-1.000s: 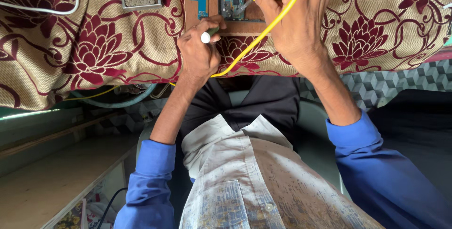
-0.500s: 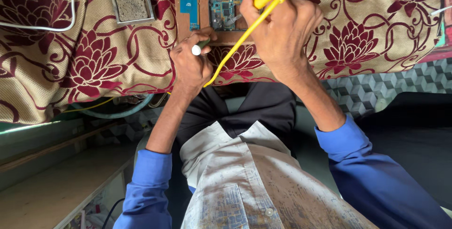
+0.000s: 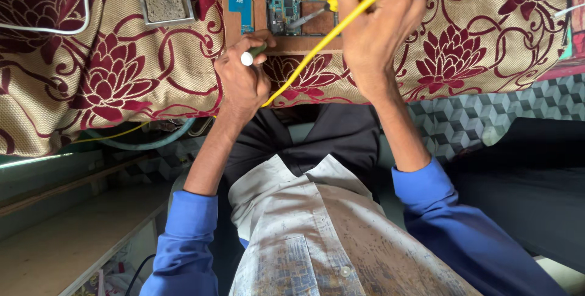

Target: The person uses a soldering iron and solder wire to work on a small circuit board placed on a wooden board. They repeatedly apply heat and solder to various points on the board while holding it steady with their other hand.

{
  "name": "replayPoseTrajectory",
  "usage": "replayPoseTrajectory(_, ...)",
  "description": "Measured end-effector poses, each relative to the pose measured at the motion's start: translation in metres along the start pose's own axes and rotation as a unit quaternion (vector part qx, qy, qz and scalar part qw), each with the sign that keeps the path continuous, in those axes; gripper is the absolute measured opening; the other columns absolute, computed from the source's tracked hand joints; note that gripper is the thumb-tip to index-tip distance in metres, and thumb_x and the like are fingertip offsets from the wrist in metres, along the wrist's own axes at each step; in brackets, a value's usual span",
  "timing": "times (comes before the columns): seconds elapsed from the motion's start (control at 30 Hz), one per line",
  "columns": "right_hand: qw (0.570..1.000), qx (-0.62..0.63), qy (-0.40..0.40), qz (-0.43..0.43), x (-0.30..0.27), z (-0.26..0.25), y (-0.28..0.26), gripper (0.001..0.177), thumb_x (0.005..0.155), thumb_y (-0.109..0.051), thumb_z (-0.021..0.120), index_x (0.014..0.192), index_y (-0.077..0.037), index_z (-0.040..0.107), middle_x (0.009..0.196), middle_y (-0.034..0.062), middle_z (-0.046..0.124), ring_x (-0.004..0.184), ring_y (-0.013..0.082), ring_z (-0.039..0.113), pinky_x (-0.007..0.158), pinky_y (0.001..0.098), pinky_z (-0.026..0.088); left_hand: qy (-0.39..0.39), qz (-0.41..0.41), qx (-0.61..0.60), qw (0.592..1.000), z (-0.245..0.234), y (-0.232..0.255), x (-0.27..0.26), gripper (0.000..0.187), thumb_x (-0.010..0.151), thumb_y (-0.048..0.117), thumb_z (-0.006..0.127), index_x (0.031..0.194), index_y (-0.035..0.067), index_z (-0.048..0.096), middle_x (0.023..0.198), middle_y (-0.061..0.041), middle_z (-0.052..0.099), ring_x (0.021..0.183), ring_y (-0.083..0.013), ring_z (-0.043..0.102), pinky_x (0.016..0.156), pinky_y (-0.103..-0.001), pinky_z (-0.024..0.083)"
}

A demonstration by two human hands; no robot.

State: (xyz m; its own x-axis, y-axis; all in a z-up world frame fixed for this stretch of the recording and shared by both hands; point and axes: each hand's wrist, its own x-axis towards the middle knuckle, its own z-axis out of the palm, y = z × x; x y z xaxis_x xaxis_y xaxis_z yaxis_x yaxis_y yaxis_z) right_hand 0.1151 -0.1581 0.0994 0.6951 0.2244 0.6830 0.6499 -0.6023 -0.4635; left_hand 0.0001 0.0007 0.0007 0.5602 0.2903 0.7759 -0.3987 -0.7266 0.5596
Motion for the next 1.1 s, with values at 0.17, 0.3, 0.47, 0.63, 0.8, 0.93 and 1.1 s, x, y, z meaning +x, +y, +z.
replayPoseTrajectory(0.17,0.999,0.02,0.031,-0.018,-0.006,0.001,0.015,0.02,0.101,-0.008,0.076,0.092,-0.002,0.06,0.081,0.0045,0.061,0.081,0.0207,0.046,0.083,0.0422,0.038,-0.001,-0.005,0.004,1.0,0.001,0.0,0.001,0.013,0.105,-0.004,0.049,0.113,0.004,0.041,0.097,-0.014,0.074,0.074,-0.0221,0.073,0.062,-0.033,0.055)
replayPoseTrajectory(0.3,0.989,0.121,-0.023,0.077,-0.003,-0.005,0.021,0.028,0.107,-0.003,0.069,0.084,-0.001,0.053,0.064,0.0055,0.049,0.057,0.0125,0.043,0.062,0.0398,0.032,0.004,-0.004,-0.007,1.0,0.001,0.001,0.002,0.013,0.106,-0.004,0.046,0.114,0.004,0.041,0.099,-0.014,0.073,0.08,-0.0235,0.075,0.066,-0.033,0.057)
replayPoseTrajectory(0.47,0.952,0.284,0.0,0.112,-0.01,-0.004,0.023,0.021,0.108,-0.002,0.061,0.088,-0.001,0.052,0.067,0.0038,0.052,0.053,0.0093,0.048,0.052,0.0302,0.039,-0.005,-0.008,0.008,1.0,-0.001,0.003,0.001,0.015,0.103,-0.004,0.047,0.114,0.005,0.042,0.1,-0.015,0.073,0.079,-0.0242,0.074,0.067,-0.034,0.057)
replayPoseTrajectory(0.63,0.912,0.375,0.079,0.143,-0.026,-0.025,0.034,0.019,0.115,-0.011,0.053,0.1,0.001,0.056,0.073,0.0064,0.058,0.054,0.0109,0.055,0.05,0.0235,0.05,-0.002,-0.006,0.015,1.0,0.0,0.003,0.0,0.017,0.102,-0.005,0.049,0.115,0.004,0.043,0.1,-0.015,0.073,0.077,-0.0249,0.072,0.068,-0.036,0.056)
replayPoseTrajectory(0.8,0.908,0.388,0.13,0.095,-0.043,-0.039,0.055,0.021,0.118,-0.019,0.051,0.125,0.0,0.056,0.07,0.0051,0.065,0.048,0.0098,0.054,0.066,0.0277,0.047,-0.007,-0.011,0.006,1.0,-0.001,0.0,-0.005,0.017,0.104,-0.006,0.051,0.115,0.003,0.043,0.104,-0.012,0.073,0.083,-0.0276,0.073,0.071,-0.036,0.055)
replayPoseTrajectory(0.93,0.905,0.371,0.131,0.158,-0.049,-0.025,0.077,0.027,0.112,-0.016,0.059,0.13,0.004,0.056,0.103,0.0188,0.075,0.053,0.0115,0.058,0.048,0.023,0.042,-0.03,-0.016,0.064,0.997,-0.001,0.0,-0.006,0.022,0.091,-0.008,0.055,0.107,0.005,0.047,0.103,-0.01,0.075,0.072,-0.028,0.067,0.067,-0.038,0.053)
replayPoseTrajectory(1.1,0.92,0.344,0.085,0.166,-0.035,-0.002,0.108,0.04,0.111,-0.023,0.066,0.141,0.002,0.059,0.12,0.0195,0.078,0.057,0.0085,0.058,0.051,0.0218,0.041,-0.039,-0.008,0.062,0.997,-0.003,0.005,-0.002,0.027,0.086,-0.01,0.059,0.107,0.003,0.048,0.109,-0.008,0.075,0.067,-0.0272,0.062,0.063,-0.038,0.049)
